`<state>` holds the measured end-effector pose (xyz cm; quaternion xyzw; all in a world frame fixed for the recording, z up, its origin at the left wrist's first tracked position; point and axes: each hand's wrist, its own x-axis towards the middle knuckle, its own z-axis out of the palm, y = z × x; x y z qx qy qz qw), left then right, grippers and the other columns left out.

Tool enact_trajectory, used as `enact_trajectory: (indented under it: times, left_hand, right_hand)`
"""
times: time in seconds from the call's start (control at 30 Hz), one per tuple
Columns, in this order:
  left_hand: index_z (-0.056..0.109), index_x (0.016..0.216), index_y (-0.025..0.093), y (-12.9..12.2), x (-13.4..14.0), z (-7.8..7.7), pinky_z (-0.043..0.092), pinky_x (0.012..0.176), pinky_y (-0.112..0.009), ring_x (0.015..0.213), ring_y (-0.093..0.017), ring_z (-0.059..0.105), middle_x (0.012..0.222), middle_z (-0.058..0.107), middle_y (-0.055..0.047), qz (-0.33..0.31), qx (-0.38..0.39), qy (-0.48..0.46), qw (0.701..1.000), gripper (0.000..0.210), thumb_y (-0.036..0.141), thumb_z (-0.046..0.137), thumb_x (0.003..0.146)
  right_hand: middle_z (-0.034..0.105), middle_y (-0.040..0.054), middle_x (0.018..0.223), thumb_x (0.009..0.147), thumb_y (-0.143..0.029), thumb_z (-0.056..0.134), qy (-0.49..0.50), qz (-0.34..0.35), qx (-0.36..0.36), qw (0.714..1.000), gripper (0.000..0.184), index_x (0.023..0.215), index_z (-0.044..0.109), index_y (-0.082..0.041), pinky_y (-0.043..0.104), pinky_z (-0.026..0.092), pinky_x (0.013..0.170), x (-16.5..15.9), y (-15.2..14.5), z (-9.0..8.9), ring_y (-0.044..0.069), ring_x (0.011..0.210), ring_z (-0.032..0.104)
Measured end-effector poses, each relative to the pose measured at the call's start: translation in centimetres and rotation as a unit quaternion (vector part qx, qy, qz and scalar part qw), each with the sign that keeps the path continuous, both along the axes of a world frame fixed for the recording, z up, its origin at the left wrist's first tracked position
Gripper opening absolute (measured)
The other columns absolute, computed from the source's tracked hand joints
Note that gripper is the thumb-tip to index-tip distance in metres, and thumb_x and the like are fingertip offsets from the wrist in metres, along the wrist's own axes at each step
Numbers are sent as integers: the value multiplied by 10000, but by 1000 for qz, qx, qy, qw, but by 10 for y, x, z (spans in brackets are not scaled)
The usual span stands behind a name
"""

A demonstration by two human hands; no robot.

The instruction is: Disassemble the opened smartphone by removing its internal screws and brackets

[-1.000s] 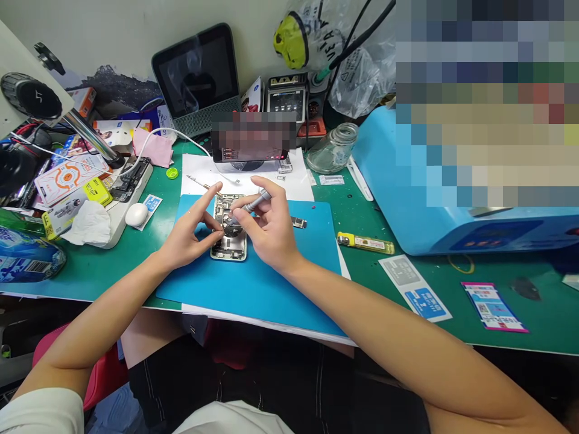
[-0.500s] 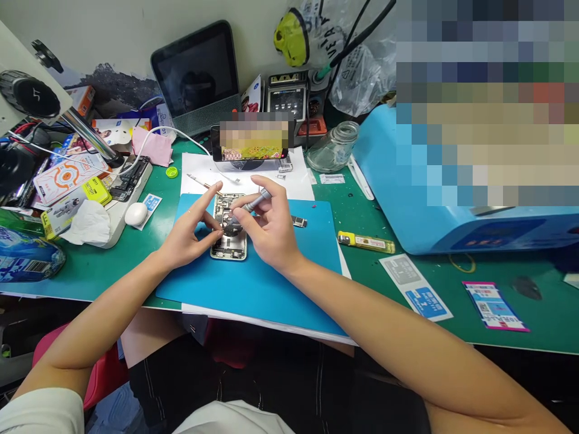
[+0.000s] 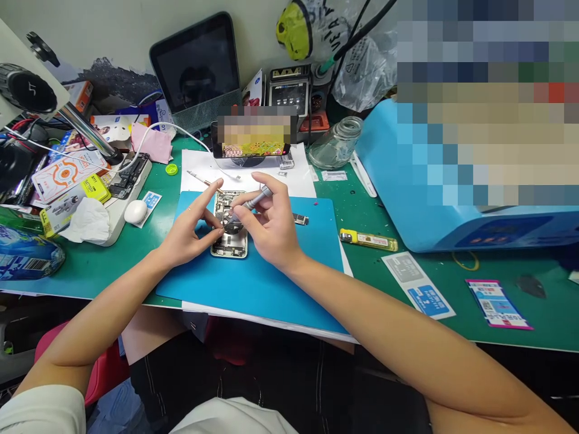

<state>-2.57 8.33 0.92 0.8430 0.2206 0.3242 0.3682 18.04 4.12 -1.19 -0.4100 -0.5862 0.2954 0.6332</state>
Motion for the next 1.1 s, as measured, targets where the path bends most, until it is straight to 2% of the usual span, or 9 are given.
enact_trajectory:
  times: [0.23, 0.63, 0.93, 1.1]
  left_hand:
    - [162, 1753, 378, 0, 0, -2, 601, 846, -321, 866, -143, 701, 1808, 262, -128, 5, 2, 9, 1000, 897, 160, 593, 997]
    - [146, 1755, 384, 2, 0, -4, 595, 914, -341, 859, -139, 704, 1816, 238, -131, -3, 6, -5, 1000, 875, 203, 588, 1022]
    - [141, 1751, 394, 0, 1, -2, 621, 881, -343, 933, -165, 725, 1811, 250, -124, -3, 11, 5, 1000, 866, 217, 580, 1026]
    - [154, 1751, 391, 0, 1, -2, 609, 905, -346, 931, -158, 720, 1804, 271, -113, -14, 9, -5, 1000, 853, 188, 564, 1031]
  right_hand:
    - [765, 18, 982, 1009, -498, 709, -6, -6, 3, 1000, 492, 1401, 439, -373, 388, 668, 634, 0, -1, 1, 216, 816, 778]
    - [768, 20, 1006, 1009, -479, 718, -8, 6, 10, 1000, 499, 1415, 440, -395, 384, 679, 684, 4, 0, -1, 221, 881, 795]
    - [773, 37, 1078, 1005, -499, 712, -11, 3, 1, 1000, 515, 1426, 435, -395, 431, 692, 745, 5, 0, -3, 225, 869, 788]
    - [776, 23, 1026, 1021, -470, 704, -22, 2, 16, 1000, 490, 1431, 447, -394, 403, 683, 726, 5, 1, -3, 211, 858, 783]
